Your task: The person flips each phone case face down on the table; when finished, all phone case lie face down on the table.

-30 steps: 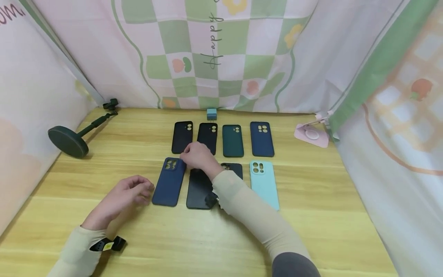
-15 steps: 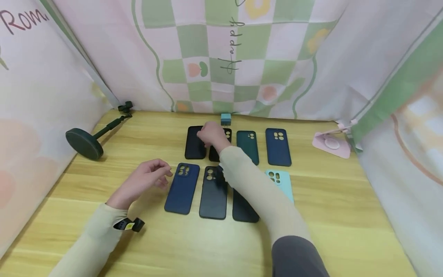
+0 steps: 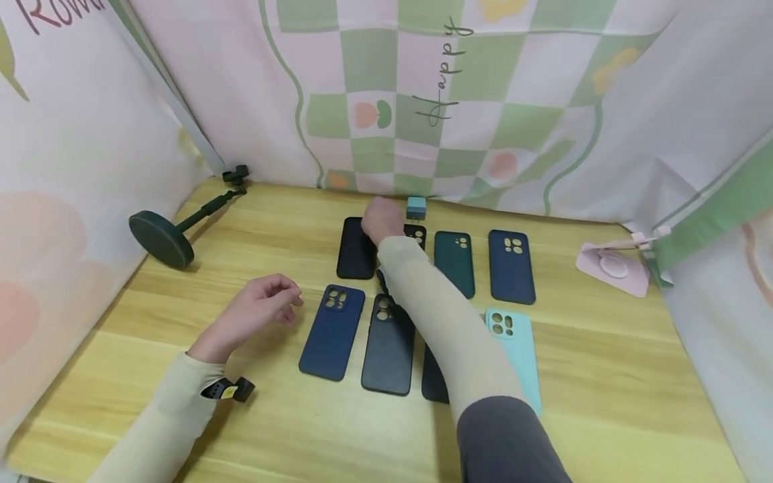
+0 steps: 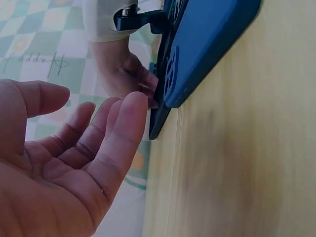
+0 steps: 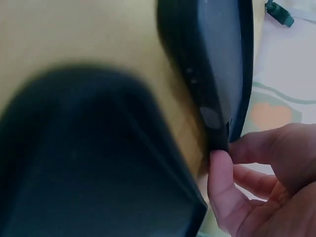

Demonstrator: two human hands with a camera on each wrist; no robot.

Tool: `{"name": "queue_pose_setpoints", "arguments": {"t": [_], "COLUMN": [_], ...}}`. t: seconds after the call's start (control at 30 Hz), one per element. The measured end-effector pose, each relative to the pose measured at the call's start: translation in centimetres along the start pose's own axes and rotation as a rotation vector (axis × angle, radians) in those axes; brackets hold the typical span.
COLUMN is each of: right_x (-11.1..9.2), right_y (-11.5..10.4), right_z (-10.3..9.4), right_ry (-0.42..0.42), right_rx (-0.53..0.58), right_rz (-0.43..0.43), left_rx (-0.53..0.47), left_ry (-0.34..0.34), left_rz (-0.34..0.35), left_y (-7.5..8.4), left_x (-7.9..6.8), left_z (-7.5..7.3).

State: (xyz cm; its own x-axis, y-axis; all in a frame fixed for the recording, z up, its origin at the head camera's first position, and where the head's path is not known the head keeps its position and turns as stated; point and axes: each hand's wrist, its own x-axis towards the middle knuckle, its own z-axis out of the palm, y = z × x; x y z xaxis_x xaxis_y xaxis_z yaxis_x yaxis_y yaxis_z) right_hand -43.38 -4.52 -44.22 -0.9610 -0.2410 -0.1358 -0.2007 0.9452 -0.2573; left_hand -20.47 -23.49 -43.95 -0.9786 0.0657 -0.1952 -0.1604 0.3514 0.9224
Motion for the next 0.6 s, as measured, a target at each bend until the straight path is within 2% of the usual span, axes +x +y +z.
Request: {"name": "queue_pose_setpoints", "arguments": {"t": [0.07, 0.2, 0.43, 0.6], "right_x": [-0.1, -0.6, -2.1, -3.1], "right_y": [0.3, 1.0, 1.4, 0.8], "right_z": [-0.2, -1.0, -2.9, -4.1], "right_ry": [-0.015, -0.040, 0.016, -0.004], "right_rx": [0.020, 0.152, 0.287, 0.455], "right_rz": [0.030, 0.079, 0.028, 0.023], "left_rx": [0.010, 0.018, -0.064, -0.160], "left_ry": [-0.006, 0.000, 0.050, 0.083], "left_rz": [0.009, 0.016, -0.008, 0.017], "left_y": [0.3, 0.7, 0.8, 0.8], "left_x": [0.2, 1.0, 2.6, 3.6], "left_z": [0.0, 0.1, 0.6, 1.1]}}
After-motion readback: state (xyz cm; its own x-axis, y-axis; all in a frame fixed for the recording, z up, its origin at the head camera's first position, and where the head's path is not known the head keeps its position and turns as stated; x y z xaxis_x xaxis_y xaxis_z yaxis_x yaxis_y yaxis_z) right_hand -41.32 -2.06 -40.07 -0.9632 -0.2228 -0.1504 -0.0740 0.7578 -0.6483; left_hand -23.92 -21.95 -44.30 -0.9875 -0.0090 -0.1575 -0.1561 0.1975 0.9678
